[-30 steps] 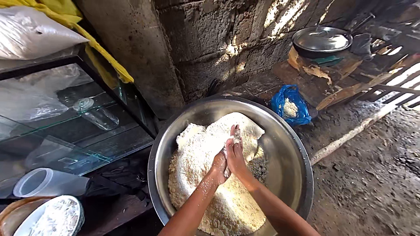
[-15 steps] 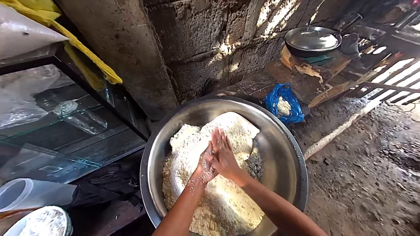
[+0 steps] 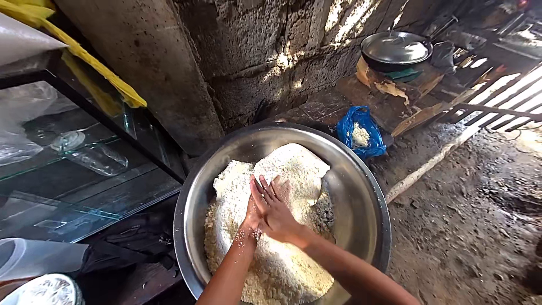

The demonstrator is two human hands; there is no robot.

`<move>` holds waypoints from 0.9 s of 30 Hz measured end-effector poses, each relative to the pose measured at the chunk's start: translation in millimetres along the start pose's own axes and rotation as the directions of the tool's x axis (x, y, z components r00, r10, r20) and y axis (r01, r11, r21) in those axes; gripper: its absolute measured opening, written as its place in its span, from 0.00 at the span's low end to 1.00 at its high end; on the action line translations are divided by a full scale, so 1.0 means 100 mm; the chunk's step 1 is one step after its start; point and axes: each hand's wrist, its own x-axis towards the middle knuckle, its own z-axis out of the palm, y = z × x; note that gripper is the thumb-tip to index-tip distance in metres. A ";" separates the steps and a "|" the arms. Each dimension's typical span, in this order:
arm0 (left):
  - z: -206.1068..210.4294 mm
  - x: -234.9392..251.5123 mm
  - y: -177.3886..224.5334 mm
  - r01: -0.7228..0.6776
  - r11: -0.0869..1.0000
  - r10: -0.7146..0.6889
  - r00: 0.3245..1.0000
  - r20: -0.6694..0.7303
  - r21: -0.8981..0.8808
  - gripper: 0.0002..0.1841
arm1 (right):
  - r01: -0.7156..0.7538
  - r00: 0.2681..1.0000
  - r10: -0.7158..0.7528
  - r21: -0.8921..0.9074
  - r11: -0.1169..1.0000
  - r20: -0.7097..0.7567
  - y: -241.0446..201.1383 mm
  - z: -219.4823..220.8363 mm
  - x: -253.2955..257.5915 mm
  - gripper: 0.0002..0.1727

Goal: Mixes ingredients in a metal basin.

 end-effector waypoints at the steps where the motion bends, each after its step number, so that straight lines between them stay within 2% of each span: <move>1: -0.10 0.09 0.00 -0.027 1.000 0.027 0.999 0.030 0.011 0.41 | 0.002 0.999 -0.002 -0.008 1.000 0.041 0.17 0.00 -0.01 0.48; 3: -0.22 0.19 0.11 -0.139 0.983 0.135 0.990 0.047 0.116 0.45 | -0.046 0.998 0.045 0.009 0.999 0.034 0.64 -0.11 0.01 0.37; 4: -0.30 0.27 0.17 -0.273 0.936 0.269 0.962 0.051 0.223 0.42 | -0.089 0.996 0.090 0.045 0.995 -0.020 0.89 -0.18 0.03 0.33; 6: -0.53 0.50 0.19 -0.499 0.728 0.575 0.818 -0.023 0.470 0.28 | -0.196 0.960 0.218 0.135 0.971 -0.174 1.31 -0.25 0.08 0.30; 7: -0.67 0.59 0.16 -0.518 0.642 0.646 0.762 -0.035 0.565 0.23 | -0.254 0.934 0.282 0.146 0.956 -0.220 1.43 -0.21 0.12 0.29; 8: -0.79 0.67 0.11 -0.494 0.593 0.660 0.751 -0.031 0.636 0.22 | -0.311 0.912 0.340 0.154 0.938 -0.227 1.48 -0.14 0.16 0.28; 11: -0.84 0.76 -0.12 -0.424 0.566 0.609 0.793 -0.011 0.707 0.21 | -0.373 0.883 0.403 0.163 0.913 -0.241 1.23 0.23 0.33 0.20; 14: -0.60 0.64 -0.21 -0.364 0.694 0.527 0.845 -0.095 0.622 0.24 | -0.317 0.874 0.444 0.462 0.828 -0.196 0.69 0.44 0.35 0.21; 16: -0.58 0.59 -0.13 -0.382 0.729 0.512 0.855 -0.083 0.568 0.26 | -0.245 0.917 0.374 0.540 0.805 -0.142 0.30 0.53 0.23 0.26; 18: -0.59 0.54 -0.02 -0.387 0.790 0.455 0.890 -0.031 0.476 0.26 | -0.233 0.949 0.307 0.485 0.843 -0.077 0.07 0.52 0.17 0.34; 19: -0.56 0.49 0.00 -0.359 0.806 0.419 0.908 -0.024 0.470 0.25 | -0.250 0.944 0.322 0.479 0.842 -0.072 0.05 0.48 0.21 0.37; 20: -0.50 0.42 -0.02 -0.312 0.814 0.373 0.927 -0.030 0.490 0.24 | -0.266 0.927 0.361 0.499 0.825 -0.103 0.10 0.44 0.29 0.38; 21: -0.40 0.33 -0.08 -0.252 0.820 0.345 0.934 -0.094 0.513 0.22 | -0.289 0.903 0.410 0.528 0.799 -0.127 0.17 0.39 0.39 0.38; 23: -0.24 0.21 -0.17 -0.165 0.876 0.254 0.957 -0.143 0.453 0.22 | -0.301 0.871 0.450 0.509 0.807 -0.198 0.26 0.30 0.49 0.39; 25: -0.16 0.19 -0.10 -0.187 0.916 0.243 0.963 -0.120 0.356 0.24 | -0.238 0.907 0.353 0.411 0.880 -0.229 0.18 0.30 0.43 0.43; 27: -0.23 0.26 0.05 -0.269 0.920 0.283 0.959 -0.010 0.285 0.28 | -0.172 0.965 0.232 0.377 0.910 -0.121 0.00 0.30 0.22 0.50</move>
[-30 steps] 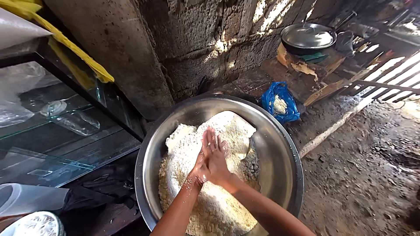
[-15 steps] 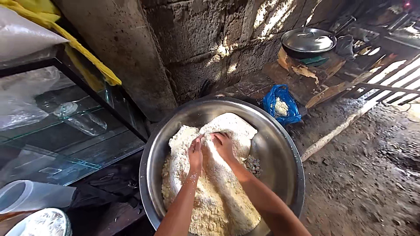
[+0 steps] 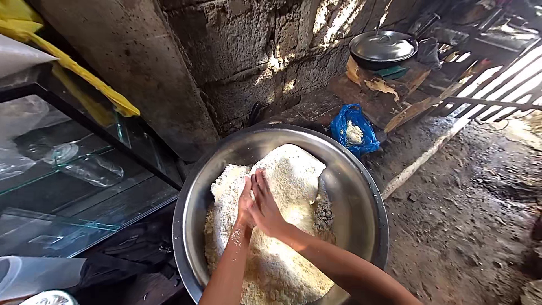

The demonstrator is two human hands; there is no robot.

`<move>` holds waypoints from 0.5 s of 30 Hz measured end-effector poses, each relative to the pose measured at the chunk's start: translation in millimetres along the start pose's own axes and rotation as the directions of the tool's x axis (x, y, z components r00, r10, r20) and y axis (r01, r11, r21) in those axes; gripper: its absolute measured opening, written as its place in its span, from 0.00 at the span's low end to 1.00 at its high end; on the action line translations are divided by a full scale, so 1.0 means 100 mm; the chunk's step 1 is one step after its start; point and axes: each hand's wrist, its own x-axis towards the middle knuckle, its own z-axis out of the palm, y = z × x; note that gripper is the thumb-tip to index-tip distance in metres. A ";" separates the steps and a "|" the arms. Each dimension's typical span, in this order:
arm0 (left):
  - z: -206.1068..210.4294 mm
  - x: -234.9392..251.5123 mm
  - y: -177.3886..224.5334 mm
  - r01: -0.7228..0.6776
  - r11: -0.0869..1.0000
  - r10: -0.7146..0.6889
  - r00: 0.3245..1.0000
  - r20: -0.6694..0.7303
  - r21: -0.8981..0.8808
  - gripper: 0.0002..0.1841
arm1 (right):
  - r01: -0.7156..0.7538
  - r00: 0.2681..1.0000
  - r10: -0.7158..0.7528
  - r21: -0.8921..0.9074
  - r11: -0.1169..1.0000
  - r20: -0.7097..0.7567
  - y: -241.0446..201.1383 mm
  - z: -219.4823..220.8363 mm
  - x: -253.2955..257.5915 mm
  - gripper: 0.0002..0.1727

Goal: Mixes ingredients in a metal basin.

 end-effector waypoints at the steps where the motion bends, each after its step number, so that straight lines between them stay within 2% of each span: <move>1: -0.01 0.04 0.02 -0.007 1.000 0.006 1.000 -0.019 -0.028 0.27 | 0.021 0.999 -0.020 -0.015 1.000 0.048 -0.03 -0.01 -0.06 0.51; 2: -0.03 0.05 0.00 0.013 0.999 -0.014 1.000 -0.016 -0.046 0.26 | 0.038 0.999 -0.036 -0.050 0.998 0.027 0.02 -0.01 -0.05 0.50; 5: 0.05 -0.11 -0.10 0.090 0.994 -0.088 0.996 -0.035 0.059 0.22 | 0.037 0.980 -0.061 -0.126 0.991 -0.189 0.20 -0.05 0.17 0.47; 7: 0.11 -0.19 -0.04 0.131 0.991 -0.130 0.991 -0.024 0.033 0.25 | 0.043 0.983 -0.066 -0.133 0.990 -0.172 0.15 -0.04 0.15 0.49; 8: 0.08 -0.15 0.01 0.117 0.993 -0.117 0.993 0.026 -0.002 0.28 | 0.057 0.990 -0.071 -0.116 0.992 -0.121 0.07 -0.02 0.05 0.51; 10: 0.06 -0.03 0.06 0.035 0.999 -0.034 0.999 0.025 -0.031 0.28 | 0.087 0.996 -0.088 -0.079 0.993 -0.004 -0.06 -0.02 -0.12 0.60; 11: 0.02 0.00 0.01 0.035 0.999 -0.033 0.998 0.062 -0.028 0.30 | 0.088 0.996 -0.088 -0.094 0.992 0.004 -0.03 -0.04 -0.14 0.61; 13: 0.02 -0.06 -0.13 0.120 0.993 -0.118 0.985 0.124 -0.011 0.31 | 0.084 0.989 -0.102 -0.167 0.982 -0.106 0.16 -0.05 -0.04 0.56; 15: 0.10 -0.16 -0.13 0.229 0.973 -0.225 0.970 0.094 -0.040 0.28 | 0.047 0.986 -0.075 -0.191 0.981 -0.146 0.13 -0.10 0.02 0.52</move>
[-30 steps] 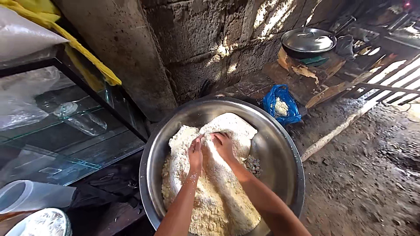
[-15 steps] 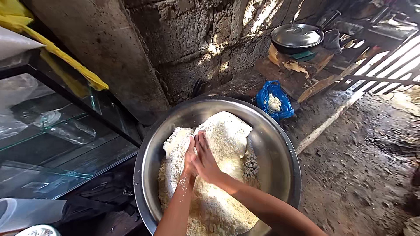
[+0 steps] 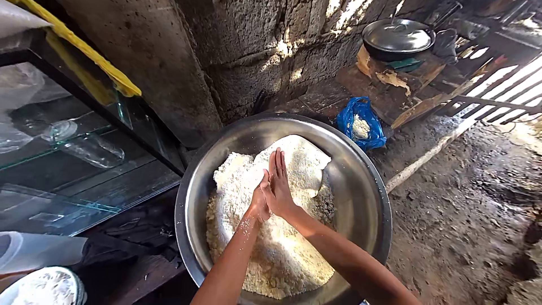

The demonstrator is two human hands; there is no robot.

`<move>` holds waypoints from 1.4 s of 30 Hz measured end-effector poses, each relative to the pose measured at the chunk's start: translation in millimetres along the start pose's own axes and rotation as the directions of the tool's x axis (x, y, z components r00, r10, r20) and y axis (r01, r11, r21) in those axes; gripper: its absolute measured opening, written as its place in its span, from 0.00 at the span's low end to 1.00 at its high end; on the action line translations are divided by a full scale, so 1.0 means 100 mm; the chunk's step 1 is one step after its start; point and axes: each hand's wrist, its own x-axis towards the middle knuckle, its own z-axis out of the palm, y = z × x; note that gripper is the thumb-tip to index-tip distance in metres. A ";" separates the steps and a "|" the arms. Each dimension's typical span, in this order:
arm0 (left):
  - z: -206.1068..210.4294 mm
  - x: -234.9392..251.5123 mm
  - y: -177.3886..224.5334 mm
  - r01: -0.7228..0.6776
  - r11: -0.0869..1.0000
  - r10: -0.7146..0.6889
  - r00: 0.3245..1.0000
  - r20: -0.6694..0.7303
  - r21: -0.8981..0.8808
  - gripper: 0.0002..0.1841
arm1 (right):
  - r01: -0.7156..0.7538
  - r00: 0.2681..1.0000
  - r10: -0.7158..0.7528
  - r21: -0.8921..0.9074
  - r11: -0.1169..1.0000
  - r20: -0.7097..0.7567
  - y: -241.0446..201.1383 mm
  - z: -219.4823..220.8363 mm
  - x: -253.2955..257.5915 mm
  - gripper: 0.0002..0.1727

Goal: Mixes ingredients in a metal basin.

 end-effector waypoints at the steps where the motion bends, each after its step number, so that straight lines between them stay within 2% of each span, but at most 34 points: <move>1: 0.00 -0.03 0.03 0.016 1.000 -0.016 1.000 0.017 -0.013 0.27 | -0.028 0.998 0.028 -0.009 1.000 0.064 -0.11 -0.06 -0.05 0.52; 2: 0.01 -0.05 0.08 -0.006 1.000 0.006 1.000 0.001 -0.015 0.25 | -0.044 0.988 0.046 -0.018 0.999 0.150 -0.24 -0.12 -0.13 0.53; 3: -0.01 -0.03 0.08 -0.089 0.996 0.088 0.996 -0.032 -0.015 0.23 | -0.006 0.977 0.014 -0.040 0.999 0.212 -0.27 -0.15 -0.19 0.56; 4: -0.09 0.05 0.01 -0.226 0.974 0.226 0.974 -0.030 -0.017 0.21 | 0.064 0.976 -0.050 -0.061 0.996 0.210 -0.21 -0.14 -0.24 0.57; 5: -0.26 0.15 -0.12 -0.363 0.931 0.364 0.924 0.117 -0.030 0.20 | 0.106 0.979 -0.087 -0.093 0.990 0.187 -0.09 -0.12 -0.23 0.52; 6: -0.36 0.22 -0.22 -0.420 0.904 0.423 0.858 0.290 -0.077 0.20 | 0.124 0.984 -0.105 -0.136 0.983 0.141 0.03 -0.14 -0.18 0.48; 7: -0.10 0.01 -0.08 -0.173 0.983 0.178 0.981 0.084 -0.054 0.21 | 0.142 0.986 -0.122 -0.181 0.973 0.117 0.11 -0.18 -0.09 0.49; 8: 0.06 -0.06 -0.04 -0.011 0.999 0.010 1.000 -0.024 -0.046 0.22 | 0.154 0.988 -0.151 -0.197 0.968 0.032 0.18 -0.18 0.02 0.50; 10: 0.09 -0.11 -0.10 0.123 0.987 -0.122 0.992 0.017 -0.103 0.25 | 0.133 0.982 -0.154 -0.182 0.974 -0.106 0.15 -0.14 0.13 0.51; 11: 0.07 -0.13 -0.12 0.130 0.984 -0.127 0.991 0.034 -0.122 0.26 | 0.126 0.981 -0.146 -0.150 0.981 -0.127 0.09 -0.10 0.10 0.51; 13: -0.03 -0.12 -0.14 0.072 0.976 -0.050 0.992 0.113 -0.204 0.27 | 0.117 0.993 -0.118 -0.058 0.991 -0.018 -0.08 -0.09 -0.11 0.44; 15: -0.13 -0.06 -0.08 0.026 0.961 0.034 0.977 0.211 -0.274 0.35 | 0.153 0.981 -0.152 0.007 0.988 0.124 -0.15 -0.15 -0.26 0.32; 16: -0.17 -0.03 -0.03 0.028 0.964 0.037 0.971 0.237 -0.265 0.39 | 0.161 0.978 -0.169 0.073 0.984 0.122 -0.13 -0.17 -0.29 0.27; 17: -0.16 0.00 0.02 0.083 0.964 -0.031 0.979 0.203 -0.251 0.43 | 0.159 0.983 -0.169 0.134 0.978 0.068 -0.07 -0.18 -0.30 0.25; 18: -0.11 -0.01 0.07 0.150 0.963 -0.115 0.980 0.162 -0.224 0.42 | 0.134 0.991 -0.135 0.179 0.975 -0.003 -0.04 -0.22 -0.25 0.22; 20: 0.01 -0.03 0.10 0.233 0.964 -0.223 0.971 0.085 -0.128 0.35 | -0.017 0.999 0.027 0.223 0.975 -0.043 -0.02 -0.35 -0.13 0.18; 22: -0.01 -0.01 0.11 0.234 0.972 -0.233 0.965 0.124 0.005 0.29 | -0.211 0.975 0.220 0.289 0.934 0.003 -0.02 -0.50 -0.04 0.16; 24: -0.05 0.02 0.17 0.184 0.980 -0.190 0.977 0.099 0.072 0.31 | -0.324 0.939 0.343 0.370 0.871 0.015 -0.02 -0.57 0.00 0.19; 26: -0.10 0.08 0.19 0.134 0.991 -0.135 0.988 0.078 0.029 0.35 | -0.385 0.907 0.419 0.460 0.800 0.031 0.00 -0.58 -0.01 0.25; 29: -0.14 0.12 0.15 0.102 0.995 -0.102 0.995 0.020 -0.015 0.34 | -0.414 0.887 0.452 0.588 0.695 0.090 -0.03 -0.50 -0.01 0.34; 30: -0.14 0.12 0.13 0.109 0.994 -0.109 0.994 0.008 -0.003 0.33 | -0.434 0.885 0.444 0.588 0.683 0.138 -0.07 -0.48 -0.01 0.31; 32: -0.14 0.12 0.11 0.115 0.993 -0.115 0.993 -0.034 0.016 0.30 | -0.499 0.866 0.388 0.493 0.712 0.315 -0.18 -0.51 0.02 0.17; 34: -0.16 0.12 0.10 0.103 0.995 -0.102 0.992 -0.070 0.004 0.28 | -0.519 0.839 0.370 0.382 0.765 0.399 -0.23 -0.49 0.07 0.17; 37: -0.23 0.11 0.17 0.076 0.997 -0.076 0.997 -0.029 -0.003 0.30 | -0.506 0.845 0.384 0.323 0.800 0.372 -0.22 -0.49 0.06 0.16; 40: -0.24 0.10 0.20 0.077 0.997 -0.077 0.997 -0.018 -0.023 0.32 | -0.558 0.804 0.421 0.289 0.778 0.420 -0.22 -0.54 0.06 0.15; 42: -0.21 0.11 0.19 0.111 0.993 -0.112 0.993 -0.025 -0.026 0.31 | -0.629 0.759 0.466 0.329 0.704 0.454 -0.21 -0.56 0.07 0.17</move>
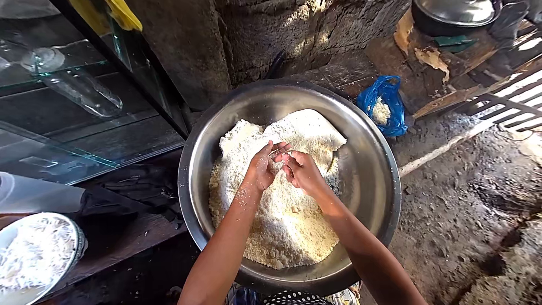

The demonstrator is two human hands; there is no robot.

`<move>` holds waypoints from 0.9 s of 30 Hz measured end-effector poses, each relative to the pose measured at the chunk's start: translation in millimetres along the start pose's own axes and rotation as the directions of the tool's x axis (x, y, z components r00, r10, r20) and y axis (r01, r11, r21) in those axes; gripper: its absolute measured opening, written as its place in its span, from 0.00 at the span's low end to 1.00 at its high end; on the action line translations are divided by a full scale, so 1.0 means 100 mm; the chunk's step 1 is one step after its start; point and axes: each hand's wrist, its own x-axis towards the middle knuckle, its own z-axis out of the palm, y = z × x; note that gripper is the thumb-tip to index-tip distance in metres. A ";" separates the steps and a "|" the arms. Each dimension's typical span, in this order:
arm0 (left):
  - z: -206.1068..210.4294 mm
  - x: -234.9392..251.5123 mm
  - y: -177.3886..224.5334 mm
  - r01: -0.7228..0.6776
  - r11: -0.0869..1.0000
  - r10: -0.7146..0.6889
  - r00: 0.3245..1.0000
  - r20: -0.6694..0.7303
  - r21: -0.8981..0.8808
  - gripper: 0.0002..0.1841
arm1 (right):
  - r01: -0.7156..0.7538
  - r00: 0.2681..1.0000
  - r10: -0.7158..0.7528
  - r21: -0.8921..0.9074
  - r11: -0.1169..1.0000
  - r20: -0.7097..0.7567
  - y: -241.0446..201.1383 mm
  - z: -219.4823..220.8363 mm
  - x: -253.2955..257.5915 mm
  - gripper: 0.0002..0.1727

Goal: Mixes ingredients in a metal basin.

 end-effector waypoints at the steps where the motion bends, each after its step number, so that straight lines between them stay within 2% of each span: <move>1: 0.01 0.02 -0.01 0.029 1.000 -0.029 1.000 0.008 -0.009 0.31 | -0.041 0.999 0.041 0.076 0.996 0.003 -0.01 -0.02 0.01 0.21; 4: 0.02 0.06 -0.05 0.103 0.993 -0.102 0.995 0.024 -0.059 0.31 | -0.129 0.991 0.118 0.286 0.950 0.055 -0.03 -0.11 0.05 0.29; 7: 0.04 0.08 -0.06 0.094 0.986 -0.108 0.990 -0.092 -0.141 0.25 | -0.019 0.975 -0.070 0.390 0.921 0.212 0.04 -0.26 0.06 0.22; 9: 0.02 0.10 -0.06 0.081 0.984 -0.094 0.993 -0.076 -0.162 0.26 | 0.044 0.981 -0.109 0.368 0.929 0.159 0.04 -0.27 0.04 0.20; 12: -0.01 0.12 -0.06 0.052 0.992 -0.055 0.998 -0.017 -0.119 0.29 | 0.015 0.998 -0.032 0.307 0.952 0.051 -0.01 -0.23 -0.01 0.15; 15: 0.01 0.10 -0.05 0.081 0.996 -0.082 0.997 -0.003 -0.032 0.28 | -0.004 1.000 0.010 0.215 0.977 -0.024 -0.01 -0.19 -0.02 0.09; 17: 0.07 0.06 -0.05 0.072 0.996 -0.074 0.996 0.040 0.058 0.27 | 0.026 0.996 -0.020 0.065 0.998 -0.088 0.02 -0.21 0.00 0.10; 19: 0.10 0.03 -0.08 0.005 0.993 -0.019 0.992 0.121 0.121 0.21 | 0.046 0.983 -0.072 -0.154 0.987 -0.166 0.05 -0.24 0.05 0.10; 21: 0.11 0.01 -0.12 -0.060 0.985 0.032 0.984 0.175 0.159 0.16 | 0.017 0.978 -0.082 -0.314 0.949 -0.193 0.10 -0.28 0.09 0.13; 22: 0.12 0.01 -0.14 -0.082 0.978 0.050 0.985 0.168 0.191 0.16 | -0.009 0.980 -0.059 -0.339 0.941 -0.190 0.12 -0.29 0.10 0.15; 25: 0.11 0.07 -0.20 -0.191 0.924 0.182 0.982 0.057 0.330 0.13 | -0.017 0.982 -0.018 -0.184 0.983 -0.188 0.17 -0.29 0.10 0.13; 27: 0.09 0.09 -0.20 -0.260 0.876 0.271 0.962 0.031 0.406 0.10 | 0.043 0.982 -0.058 -0.090 0.995 -0.178 0.19 -0.33 0.08 0.10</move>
